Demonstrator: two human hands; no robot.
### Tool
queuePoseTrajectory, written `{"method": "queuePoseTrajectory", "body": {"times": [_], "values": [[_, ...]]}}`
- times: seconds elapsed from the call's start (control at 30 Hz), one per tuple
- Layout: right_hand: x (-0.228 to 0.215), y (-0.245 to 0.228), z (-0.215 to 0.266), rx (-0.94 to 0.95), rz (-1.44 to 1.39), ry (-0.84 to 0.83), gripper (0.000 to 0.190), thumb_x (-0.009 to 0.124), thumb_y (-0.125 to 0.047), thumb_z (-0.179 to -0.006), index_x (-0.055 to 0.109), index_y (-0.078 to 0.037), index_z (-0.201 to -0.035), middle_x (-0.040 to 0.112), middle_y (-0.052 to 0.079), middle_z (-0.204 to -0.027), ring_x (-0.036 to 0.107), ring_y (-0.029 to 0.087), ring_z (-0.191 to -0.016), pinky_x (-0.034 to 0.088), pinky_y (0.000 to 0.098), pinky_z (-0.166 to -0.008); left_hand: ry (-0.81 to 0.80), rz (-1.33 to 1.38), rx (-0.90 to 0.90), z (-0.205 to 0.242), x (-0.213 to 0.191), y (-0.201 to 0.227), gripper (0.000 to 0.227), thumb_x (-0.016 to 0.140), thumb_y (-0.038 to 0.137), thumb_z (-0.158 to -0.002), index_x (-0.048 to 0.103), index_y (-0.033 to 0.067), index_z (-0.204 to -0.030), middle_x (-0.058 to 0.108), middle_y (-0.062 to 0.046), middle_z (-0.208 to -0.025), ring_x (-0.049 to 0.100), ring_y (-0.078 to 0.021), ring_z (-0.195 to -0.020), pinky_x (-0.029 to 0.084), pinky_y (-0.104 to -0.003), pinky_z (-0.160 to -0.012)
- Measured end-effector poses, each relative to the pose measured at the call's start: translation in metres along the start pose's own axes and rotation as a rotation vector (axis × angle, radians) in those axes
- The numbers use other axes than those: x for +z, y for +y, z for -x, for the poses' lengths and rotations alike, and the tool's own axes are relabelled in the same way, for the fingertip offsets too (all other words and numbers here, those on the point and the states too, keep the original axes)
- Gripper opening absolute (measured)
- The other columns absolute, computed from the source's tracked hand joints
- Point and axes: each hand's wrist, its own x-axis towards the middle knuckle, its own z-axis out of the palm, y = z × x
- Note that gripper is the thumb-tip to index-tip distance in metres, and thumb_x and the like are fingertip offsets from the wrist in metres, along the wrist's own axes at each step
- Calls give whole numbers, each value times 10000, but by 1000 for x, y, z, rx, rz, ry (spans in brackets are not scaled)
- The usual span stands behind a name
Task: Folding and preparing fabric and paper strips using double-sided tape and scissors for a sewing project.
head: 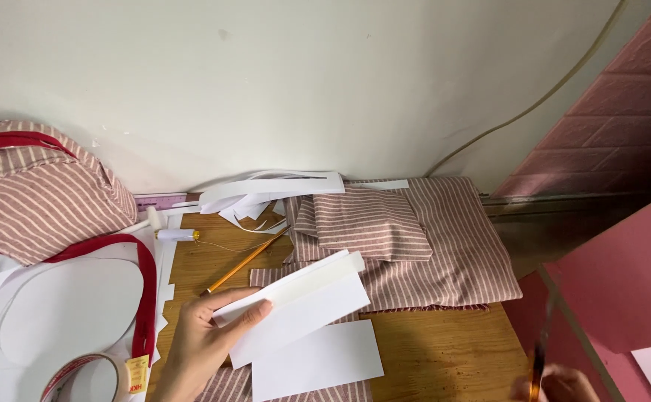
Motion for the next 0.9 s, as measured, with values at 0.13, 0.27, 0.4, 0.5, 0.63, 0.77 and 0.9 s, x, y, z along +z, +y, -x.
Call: {"method": "queuePoseTrajectory", "body": {"times": [0.13, 0.27, 0.4, 0.5, 0.63, 0.77, 0.9], "values": [[35, 75, -13, 978, -659, -673, 494, 583, -261, -1014, 737, 126, -1282, 633, 237, -1040, 619, 430, -909, 482, 552, -832, -32, -60, 43, -2, -2, -12, 393, 972, 169, -694, 951, -6, -1045, 976, -136, -978, 778, -117, -719, 598, -227, -602], [91, 46, 26, -423, 444, -751, 277, 770, -557, -885, 848, -407, -1104, 754, -147, -573, 480, -31, -385, 442, 147, -389, -68, -155, 222, -4, -9, -21, 328, 973, 255, -726, 983, 41, -975, 924, -15, -752, 436, -38, -461, 319, -227, -379], [68, -86, 55, -356, 460, -879, 882, 809, -1033, -511, 755, -343, -1057, 590, -102, -733, 538, 47, -569, 448, 218, -627, -137, -124, 287, -6, -10, -31, 327, 983, 239, -732, 979, 19, -975, 864, 11, -672, 450, -26, -457, 308, -230, -363], [70, -117, 60, -295, 553, -837, 779, 718, -1031, -529, 626, -335, -865, 591, -116, -725, 551, 57, -594, 485, 243, -606, -221, -156, 190, -6, -10, -31, 360, 976, 253, -733, 985, 37, -1020, 986, -35, -780, 475, -28, -417, 323, -224, -347], [74, -124, 65, -304, 521, -797, 779, 608, -1026, -558, 652, -334, -912, 627, -150, -684, 577, 46, -601, 498, 285, -548, -233, -144, 155, -5, -9, -28, 352, 994, 224, -720, 986, 11, -1001, 951, -41, -773, 548, -31, -475, 391, -212, -383], [75, -114, 66, -374, 431, -788, 781, 654, -1002, -619, 606, -249, -822, 470, -92, -571, 383, 60, -497, 360, 290, -515, -221, -195, 58, -3, -7, -14, 382, 984, 253, -692, 987, 43, -1011, 1007, -62, -1011, 890, -85, -843, 676, -201, -599], [76, -115, 68, -381, 410, -817, 775, 629, -1000, -643, 598, -243, -804, 557, -112, -550, 433, 39, -457, 423, 261, -466, -205, -215, 34, -1, -6, -10, 376, 986, 260, -695, 995, 38, -998, 1005, -30, -1006, 853, -53, -869, 644, -188, -670]]}}
